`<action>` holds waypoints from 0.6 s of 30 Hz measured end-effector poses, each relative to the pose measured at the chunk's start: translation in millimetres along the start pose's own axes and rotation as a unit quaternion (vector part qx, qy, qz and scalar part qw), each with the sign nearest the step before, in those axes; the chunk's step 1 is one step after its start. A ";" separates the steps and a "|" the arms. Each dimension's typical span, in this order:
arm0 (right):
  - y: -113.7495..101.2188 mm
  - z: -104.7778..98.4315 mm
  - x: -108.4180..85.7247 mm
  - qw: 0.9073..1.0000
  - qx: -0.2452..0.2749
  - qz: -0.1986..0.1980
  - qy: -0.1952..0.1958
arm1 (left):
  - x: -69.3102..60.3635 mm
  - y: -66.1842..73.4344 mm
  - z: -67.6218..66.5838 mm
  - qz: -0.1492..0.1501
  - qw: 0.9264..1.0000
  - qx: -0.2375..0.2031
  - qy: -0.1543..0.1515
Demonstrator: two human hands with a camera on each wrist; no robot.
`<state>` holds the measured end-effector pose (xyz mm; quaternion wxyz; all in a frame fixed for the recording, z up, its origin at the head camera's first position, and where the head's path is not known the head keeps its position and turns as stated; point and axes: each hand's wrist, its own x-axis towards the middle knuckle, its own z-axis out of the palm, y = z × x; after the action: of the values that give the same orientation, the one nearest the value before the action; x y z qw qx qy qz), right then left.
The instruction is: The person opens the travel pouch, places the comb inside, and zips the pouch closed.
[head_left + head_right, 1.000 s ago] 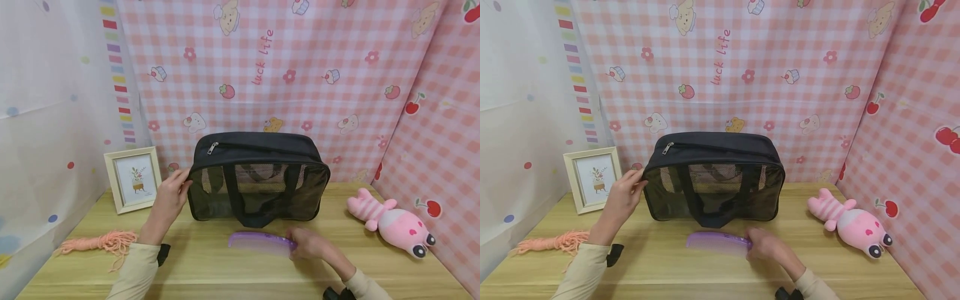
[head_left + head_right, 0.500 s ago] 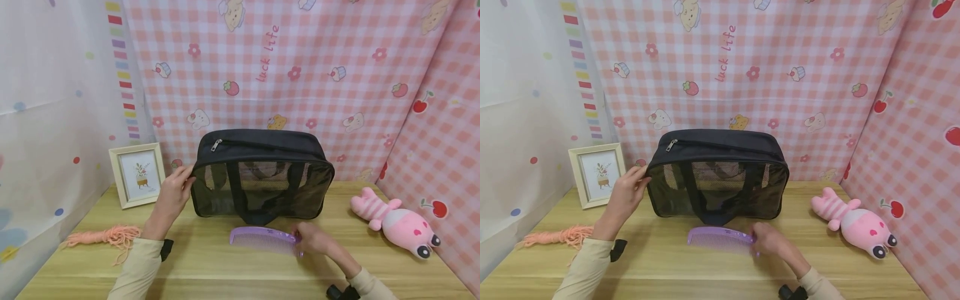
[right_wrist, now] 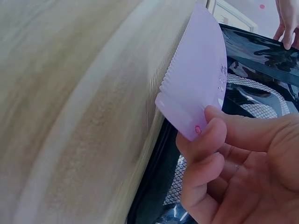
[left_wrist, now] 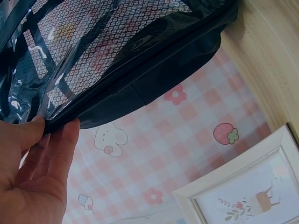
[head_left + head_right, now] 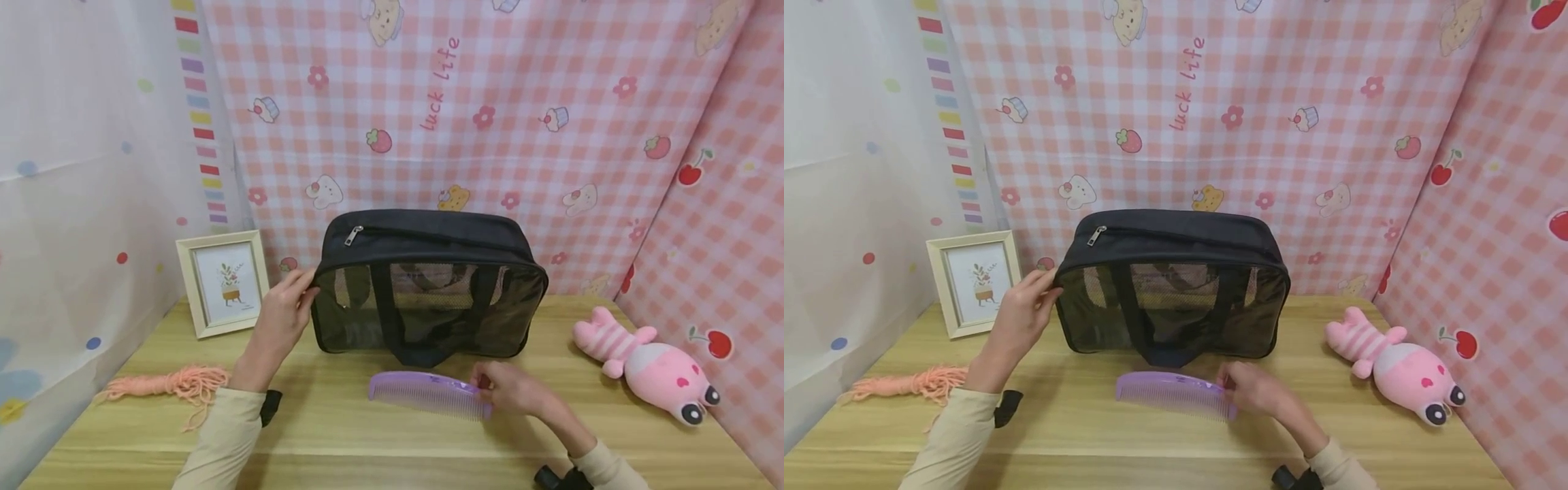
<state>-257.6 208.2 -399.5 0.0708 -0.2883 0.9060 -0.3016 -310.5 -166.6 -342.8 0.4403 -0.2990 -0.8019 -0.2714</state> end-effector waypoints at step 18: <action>2.8 -0.7 2.6 0.998 0.063 -0.005 0.000 | -2.2 0.2 -2.4 -0.007 1.000 -0.005 -0.005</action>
<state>-261.3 208.9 -400.4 0.0874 -0.2877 0.8840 -0.3579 -308.1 -168.8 -343.6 0.4327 -0.2972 -0.8047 -0.2773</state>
